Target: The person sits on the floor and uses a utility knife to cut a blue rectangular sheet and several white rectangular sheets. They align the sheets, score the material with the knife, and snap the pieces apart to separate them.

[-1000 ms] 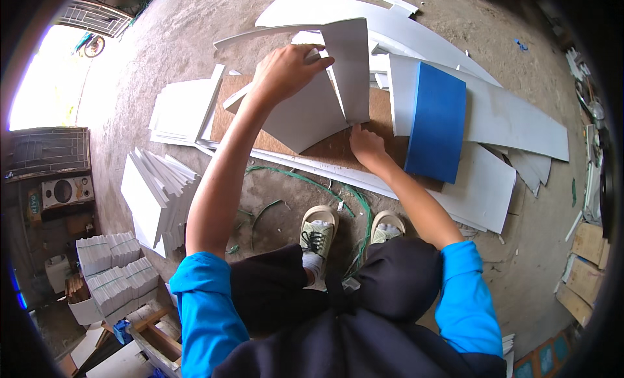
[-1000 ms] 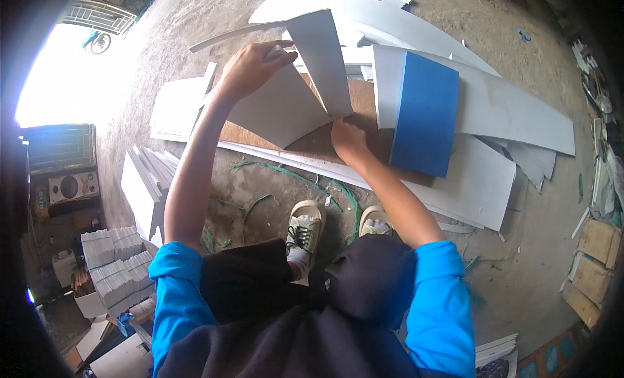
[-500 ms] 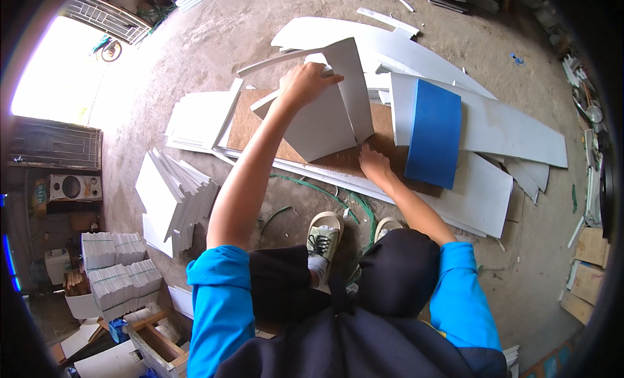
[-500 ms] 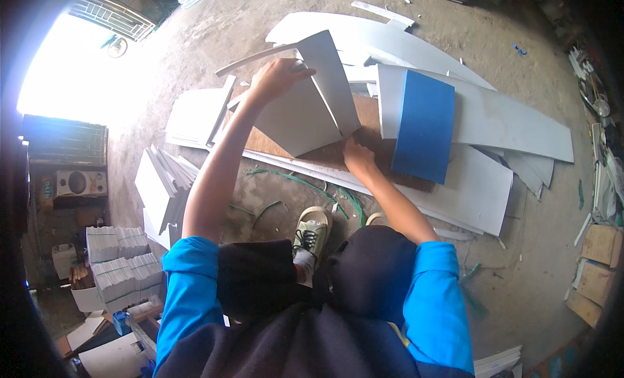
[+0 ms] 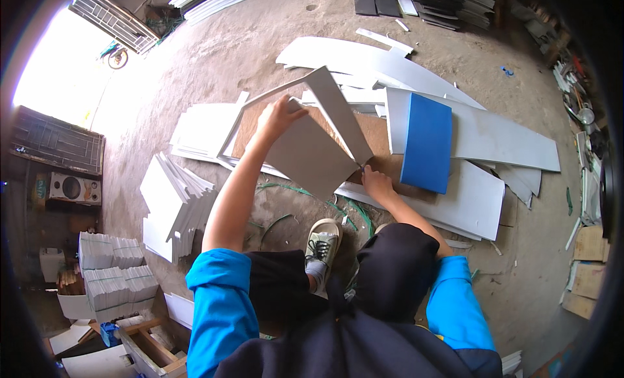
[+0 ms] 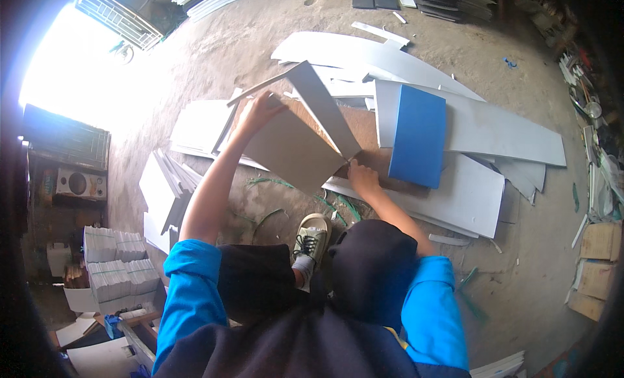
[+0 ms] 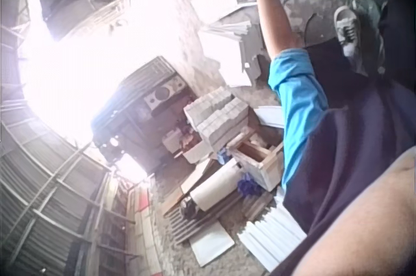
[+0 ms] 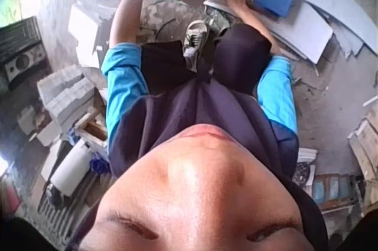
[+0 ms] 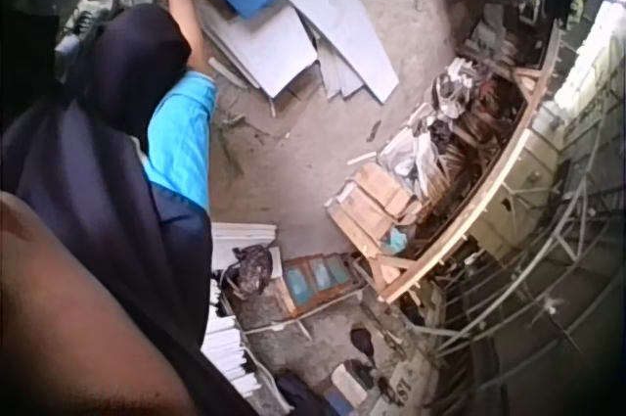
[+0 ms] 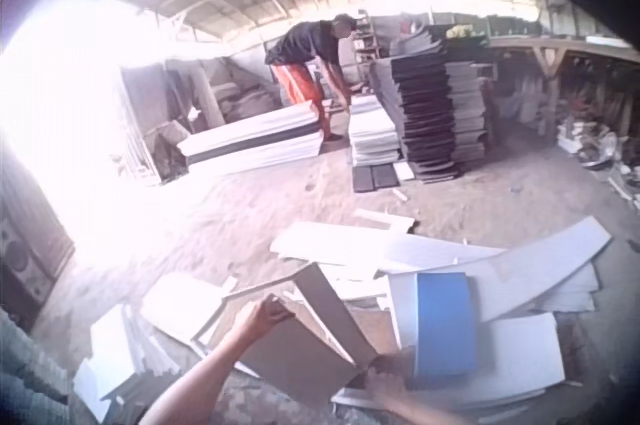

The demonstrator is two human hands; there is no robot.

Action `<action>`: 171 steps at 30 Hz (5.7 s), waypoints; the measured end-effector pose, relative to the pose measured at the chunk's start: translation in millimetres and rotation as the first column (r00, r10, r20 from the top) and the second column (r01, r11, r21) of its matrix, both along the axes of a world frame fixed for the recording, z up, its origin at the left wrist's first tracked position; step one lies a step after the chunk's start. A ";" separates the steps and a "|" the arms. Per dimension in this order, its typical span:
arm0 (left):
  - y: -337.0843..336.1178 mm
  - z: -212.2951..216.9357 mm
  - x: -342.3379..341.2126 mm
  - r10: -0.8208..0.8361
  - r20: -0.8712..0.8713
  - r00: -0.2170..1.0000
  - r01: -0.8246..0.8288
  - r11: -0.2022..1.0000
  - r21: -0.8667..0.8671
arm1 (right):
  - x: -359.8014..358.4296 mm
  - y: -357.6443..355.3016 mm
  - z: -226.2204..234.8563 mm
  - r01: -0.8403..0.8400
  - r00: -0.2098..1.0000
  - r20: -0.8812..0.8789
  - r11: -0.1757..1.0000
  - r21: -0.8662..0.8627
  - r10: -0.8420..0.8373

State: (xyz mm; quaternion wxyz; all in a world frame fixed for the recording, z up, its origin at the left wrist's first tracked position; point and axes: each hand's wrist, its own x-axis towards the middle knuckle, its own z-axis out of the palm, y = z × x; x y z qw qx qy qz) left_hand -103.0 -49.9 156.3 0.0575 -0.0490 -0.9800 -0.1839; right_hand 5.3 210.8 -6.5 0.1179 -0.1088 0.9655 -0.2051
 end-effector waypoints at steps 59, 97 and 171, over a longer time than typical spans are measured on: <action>74.3 -174.9 95.8 -0.296 0.024 0.955 0.296 0.942 -0.159 | 19.9 -5.5 0.0 -0.058 0.993 0.107 0.998 0.013 0.056; 57.7 38.6 56.4 -0.196 -0.120 0.973 0.183 0.977 -0.111 | -32.0 -33.9 161.1 -0.116 0.900 -0.437 0.969 -0.220 0.009; 54.2 41.8 -6.1 -0.181 -0.250 0.951 0.188 0.982 0.005 | -165.3 -63.1 129.1 -0.225 0.963 -0.155 0.974 -0.003 0.222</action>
